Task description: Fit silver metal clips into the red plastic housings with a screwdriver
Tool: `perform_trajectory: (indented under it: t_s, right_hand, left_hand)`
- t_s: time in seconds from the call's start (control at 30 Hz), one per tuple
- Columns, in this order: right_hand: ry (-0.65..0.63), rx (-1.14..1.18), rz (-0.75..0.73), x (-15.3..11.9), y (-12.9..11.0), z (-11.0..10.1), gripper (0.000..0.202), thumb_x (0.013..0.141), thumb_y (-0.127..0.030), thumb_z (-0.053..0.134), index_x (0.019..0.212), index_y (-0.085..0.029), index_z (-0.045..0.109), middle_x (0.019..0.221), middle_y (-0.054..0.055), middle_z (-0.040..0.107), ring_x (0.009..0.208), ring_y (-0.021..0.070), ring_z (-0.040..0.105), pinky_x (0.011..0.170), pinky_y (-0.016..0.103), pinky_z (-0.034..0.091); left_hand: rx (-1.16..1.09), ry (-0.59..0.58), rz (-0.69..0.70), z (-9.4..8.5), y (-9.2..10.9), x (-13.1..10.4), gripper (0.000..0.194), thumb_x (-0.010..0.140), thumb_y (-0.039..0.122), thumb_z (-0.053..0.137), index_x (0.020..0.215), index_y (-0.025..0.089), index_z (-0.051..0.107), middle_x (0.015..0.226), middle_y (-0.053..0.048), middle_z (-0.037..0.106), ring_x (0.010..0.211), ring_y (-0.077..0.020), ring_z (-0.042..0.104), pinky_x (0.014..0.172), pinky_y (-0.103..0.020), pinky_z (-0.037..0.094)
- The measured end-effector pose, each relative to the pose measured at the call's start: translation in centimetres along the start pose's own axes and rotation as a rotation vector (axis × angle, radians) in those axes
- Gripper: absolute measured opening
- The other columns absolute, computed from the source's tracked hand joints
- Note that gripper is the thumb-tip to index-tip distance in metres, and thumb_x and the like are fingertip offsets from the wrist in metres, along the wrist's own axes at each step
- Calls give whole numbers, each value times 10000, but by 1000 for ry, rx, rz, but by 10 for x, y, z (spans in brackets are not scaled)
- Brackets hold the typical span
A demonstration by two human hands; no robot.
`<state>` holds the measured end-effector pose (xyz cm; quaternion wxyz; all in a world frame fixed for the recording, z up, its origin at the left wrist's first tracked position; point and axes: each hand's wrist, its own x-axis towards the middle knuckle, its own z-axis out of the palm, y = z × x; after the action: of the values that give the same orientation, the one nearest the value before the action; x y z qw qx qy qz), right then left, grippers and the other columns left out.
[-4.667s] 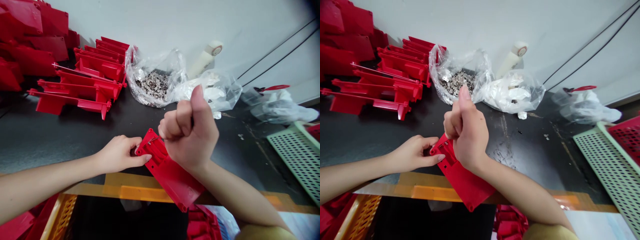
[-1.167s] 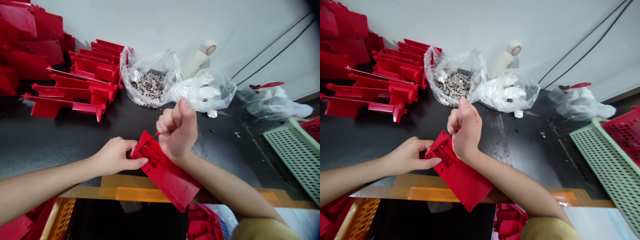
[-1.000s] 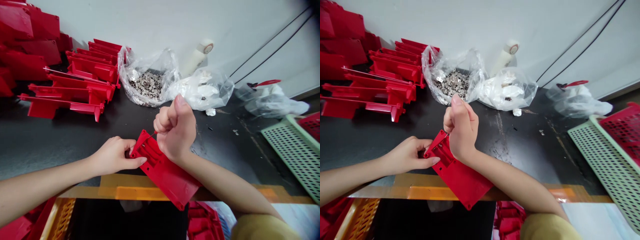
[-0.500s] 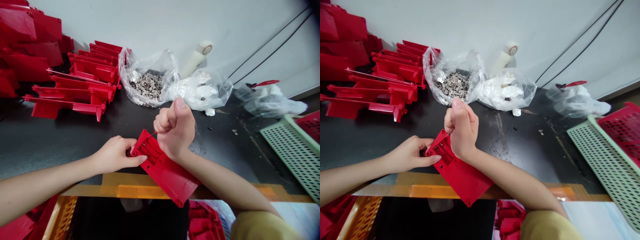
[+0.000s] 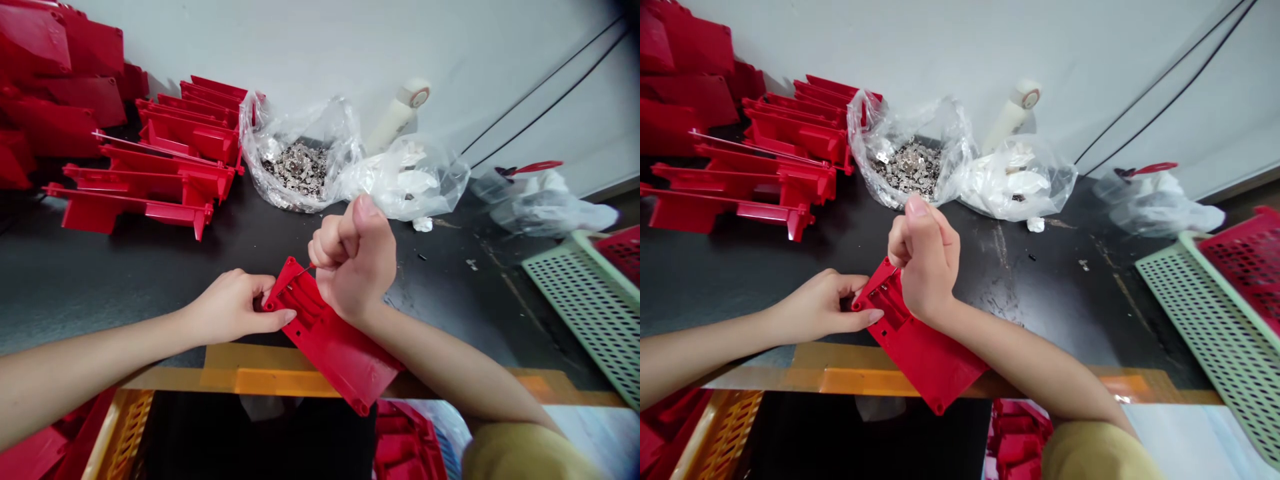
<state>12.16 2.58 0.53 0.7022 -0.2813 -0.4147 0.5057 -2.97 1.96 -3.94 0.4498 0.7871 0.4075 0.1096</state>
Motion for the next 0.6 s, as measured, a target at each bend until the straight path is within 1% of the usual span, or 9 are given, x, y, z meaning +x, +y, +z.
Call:
perform_trajectory:
  t_s: [0.1,0.2,0.33,0.47,0.6]
  right_hand:
    - [-32,-24,-31,-1,3,-1,445,898,-268,488,502,-207,293,424,-74,215,381,61,210,389,254,162]
    - [-90,-48,-77,-4,6,-2,467,894,-304,518,485,-202,317,434,-61,257,402,66,231,402,266,170]
    - [-149,-55,-73,-7,8,-2,456,888,-350,537,501,-197,351,461,-59,293,422,65,240,411,253,180]
    - [-116,-20,-71,-3,4,-3,464,904,-313,497,497,-192,309,451,-65,248,409,58,200,410,246,169]
    - [-94,-44,-64,0,2,-3,454,916,-268,463,499,-192,302,452,-64,238,412,66,171,426,263,161]
  left_hand:
    - [-7,1,-8,0,0,0,389,792,533,585,668,166,544,519,66,413,472,-65,338,452,-179,252]
    - [-22,-9,-7,-1,0,1,386,802,532,574,695,161,566,531,60,431,483,-70,353,459,-183,257]
    - [-30,-15,-5,-1,0,1,383,799,527,578,703,157,571,539,59,446,486,-71,357,463,-184,261]
    - [-33,-20,-12,-1,0,1,367,796,514,588,716,156,582,543,59,455,494,-73,361,471,-185,268]
    - [-40,-23,-15,-1,0,1,375,792,524,589,703,160,571,538,61,432,489,-72,340,460,-183,259]
